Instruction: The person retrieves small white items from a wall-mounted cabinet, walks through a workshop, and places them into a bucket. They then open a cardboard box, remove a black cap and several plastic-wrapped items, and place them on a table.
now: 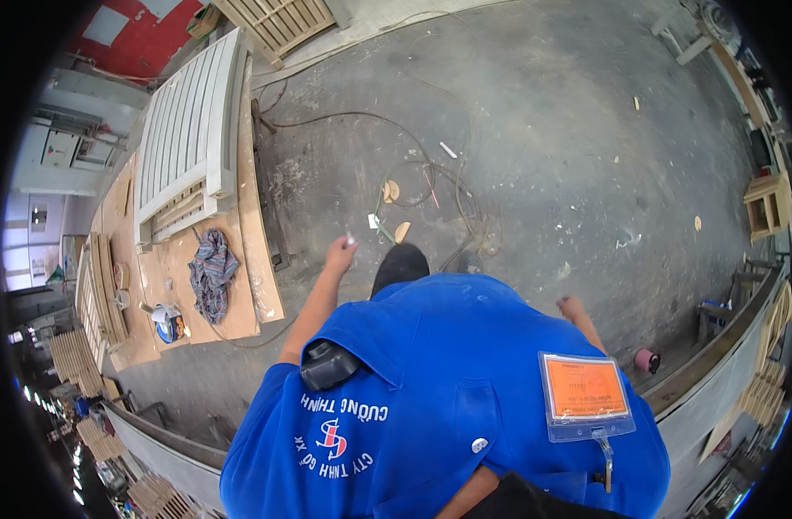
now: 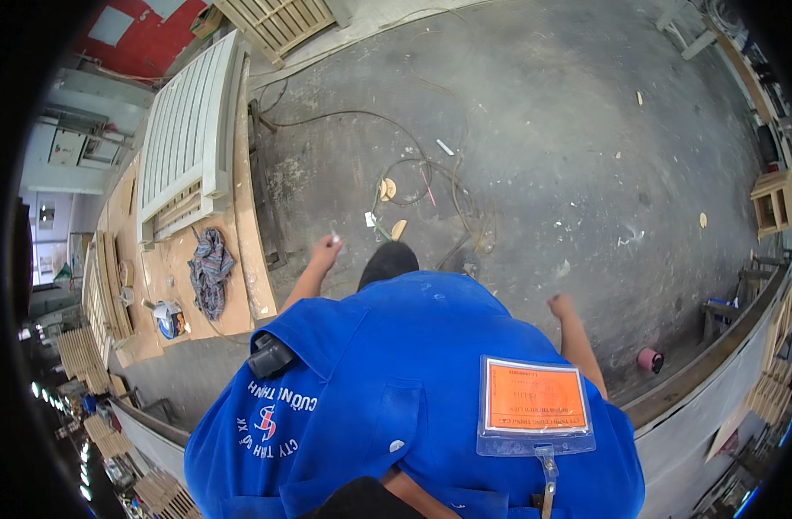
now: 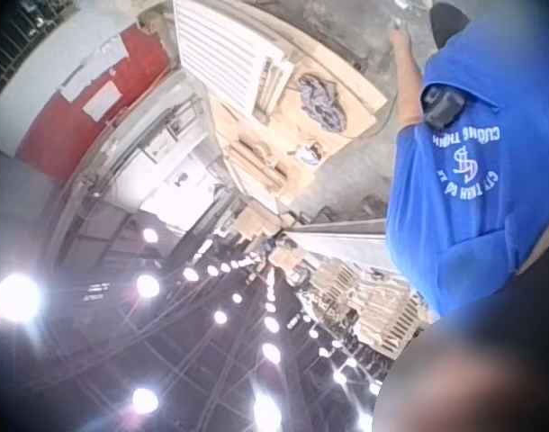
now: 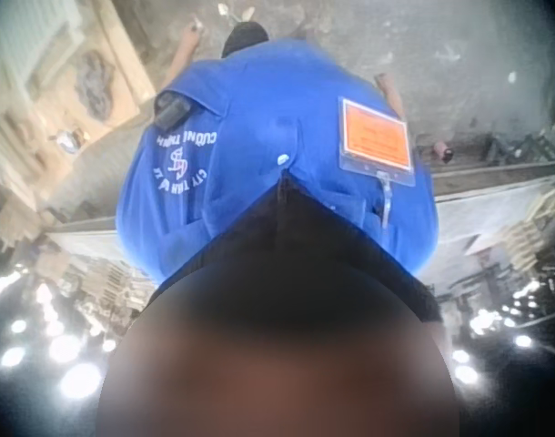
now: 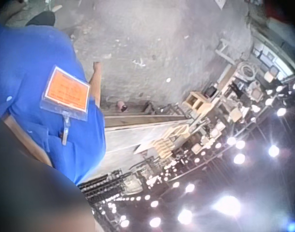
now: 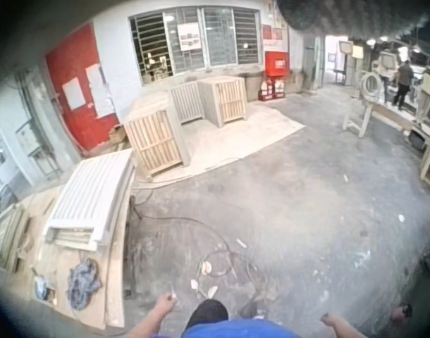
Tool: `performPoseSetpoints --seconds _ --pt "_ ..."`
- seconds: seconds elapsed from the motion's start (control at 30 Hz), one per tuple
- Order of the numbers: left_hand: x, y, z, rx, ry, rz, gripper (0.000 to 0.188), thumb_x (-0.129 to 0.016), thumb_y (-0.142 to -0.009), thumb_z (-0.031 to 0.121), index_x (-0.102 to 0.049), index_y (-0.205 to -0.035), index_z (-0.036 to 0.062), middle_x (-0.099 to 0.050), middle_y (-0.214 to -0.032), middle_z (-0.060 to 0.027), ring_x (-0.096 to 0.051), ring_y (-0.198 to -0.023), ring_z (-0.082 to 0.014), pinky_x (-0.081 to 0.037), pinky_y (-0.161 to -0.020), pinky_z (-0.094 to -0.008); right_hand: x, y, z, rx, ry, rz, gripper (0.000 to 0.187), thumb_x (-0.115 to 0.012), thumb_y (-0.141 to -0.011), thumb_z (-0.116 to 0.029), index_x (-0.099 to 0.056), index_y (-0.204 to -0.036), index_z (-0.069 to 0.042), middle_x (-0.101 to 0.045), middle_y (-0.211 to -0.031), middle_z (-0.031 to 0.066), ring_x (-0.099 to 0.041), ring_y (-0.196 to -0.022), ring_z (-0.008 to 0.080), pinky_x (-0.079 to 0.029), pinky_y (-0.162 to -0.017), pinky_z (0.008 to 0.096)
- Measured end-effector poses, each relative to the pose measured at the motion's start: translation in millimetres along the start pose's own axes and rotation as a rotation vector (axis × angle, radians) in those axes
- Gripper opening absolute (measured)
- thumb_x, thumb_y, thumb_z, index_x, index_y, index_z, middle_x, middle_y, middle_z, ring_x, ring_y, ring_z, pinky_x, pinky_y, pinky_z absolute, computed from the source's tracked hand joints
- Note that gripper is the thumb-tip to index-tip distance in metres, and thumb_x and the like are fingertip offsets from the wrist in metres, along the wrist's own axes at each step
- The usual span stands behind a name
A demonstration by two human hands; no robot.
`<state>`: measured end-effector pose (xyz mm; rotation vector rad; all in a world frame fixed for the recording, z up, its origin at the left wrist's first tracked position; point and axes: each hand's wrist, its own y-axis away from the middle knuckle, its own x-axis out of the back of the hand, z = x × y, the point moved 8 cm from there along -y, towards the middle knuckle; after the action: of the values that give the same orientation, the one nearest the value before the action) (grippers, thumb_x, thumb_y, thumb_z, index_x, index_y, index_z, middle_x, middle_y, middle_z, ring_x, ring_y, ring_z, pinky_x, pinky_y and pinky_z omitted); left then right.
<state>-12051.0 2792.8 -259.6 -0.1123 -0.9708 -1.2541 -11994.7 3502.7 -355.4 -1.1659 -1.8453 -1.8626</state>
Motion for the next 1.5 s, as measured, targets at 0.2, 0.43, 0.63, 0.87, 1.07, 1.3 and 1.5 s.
performPoseSetpoints --seconds 0.2,0.43,0.63,0.87,1.07,1.3,1.5 --pt "32 41 -100 0.306 -0.026 0.157 0.039 -0.063 -0.074 0.03 -0.06 -0.102 0.0018 -0.062 -0.095 -0.0206 -0.059 -0.091 -0.0341 -0.046 -0.078 -0.0388 127 -103 -150 0.211 -0.115 0.054 0.028 -0.061 -0.075 -0.028 -0.067 -0.088 -0.004 -0.064 -0.088 0.018 -0.062 -0.085 0.0325 -0.047 -0.076 0.0396" --pt "18 34 -160 0.493 -0.032 0.267 0.041 -0.061 -0.078 0.027 -0.056 -0.107 -0.0017 -0.058 -0.104 -0.0226 -0.054 -0.1 -0.0367 -0.043 -0.086 -0.0405 145 -153 -399 0.622 0.325 -0.228 0.029 -0.059 -0.077 -0.03 -0.066 -0.091 -0.006 -0.064 -0.088 0.017 -0.061 -0.085 0.0313 -0.047 -0.076 0.039" --pt "91 -129 -121 0.418 0.085 0.292 0.041 -0.059 -0.08 0.03 -0.055 -0.11 0.0017 -0.058 -0.105 -0.023 -0.054 -0.1 -0.0374 -0.042 -0.085 -0.0416 213 -267 -564 0.546 0.315 -0.152 0.025 -0.059 -0.075 -0.03 -0.067 -0.083 -0.008 -0.064 -0.082 0.0164 -0.061 -0.08 0.0316 -0.047 -0.073 0.0402" --pt "301 -339 47 0.007 0.28 0.478 0.026 -0.057 -0.082 0.023 -0.056 -0.099 0.0028 -0.061 -0.088 -0.018 -0.059 -0.082 -0.0323 -0.045 -0.073 -0.0366 313 -315 -659 0.377 -0.088 -0.18 0.027 -0.062 -0.074 -0.027 -0.067 -0.081 -0.002 -0.065 -0.076 0.0159 -0.063 -0.069 0.0259 -0.048 -0.067 0.0365" --pt "429 -440 98 0.022 0.555 0.722 0.024 -0.054 -0.086 0.022 -0.054 -0.1 0.0024 -0.06 -0.084 -0.0107 -0.057 -0.078 -0.0177 -0.045 -0.069 -0.0305 360 -305 -713 0.421 0.175 -0.188 0.025 -0.06 -0.075 -0.022 -0.065 -0.083 0.001 -0.064 -0.077 0.0144 -0.061 -0.072 0.0248 -0.047 -0.063 0.039" --pt "537 -534 45 0.178 0.584 1.258 0.03 -0.06 -0.082 0.018 -0.051 -0.104 0.0002 -0.058 -0.089 -0.0103 -0.054 -0.079 -0.0174 -0.044 -0.07 -0.0302 474 -457 -852 0.449 0.446 -0.094 0.032 -0.059 -0.076 -0.029 -0.065 -0.086 0.001 -0.063 -0.085 0.0189 -0.06 -0.081 0.031 -0.047 -0.072 0.0403" --pt "540 -546 -47 0.531 0.561 1.552 0.029 -0.057 -0.084 0.021 -0.049 -0.1 -0.0015 -0.056 -0.089 -0.0149 -0.054 -0.081 -0.0264 -0.042 -0.074 -0.0365 555 -615 -1151 0.714 0.689 -0.021 0.037 -0.057 -0.076 -0.034 -0.065 -0.09 0.0 -0.061 -0.096 0.0224 -0.057 -0.094 0.0366 -0.045 -0.082 0.0413"
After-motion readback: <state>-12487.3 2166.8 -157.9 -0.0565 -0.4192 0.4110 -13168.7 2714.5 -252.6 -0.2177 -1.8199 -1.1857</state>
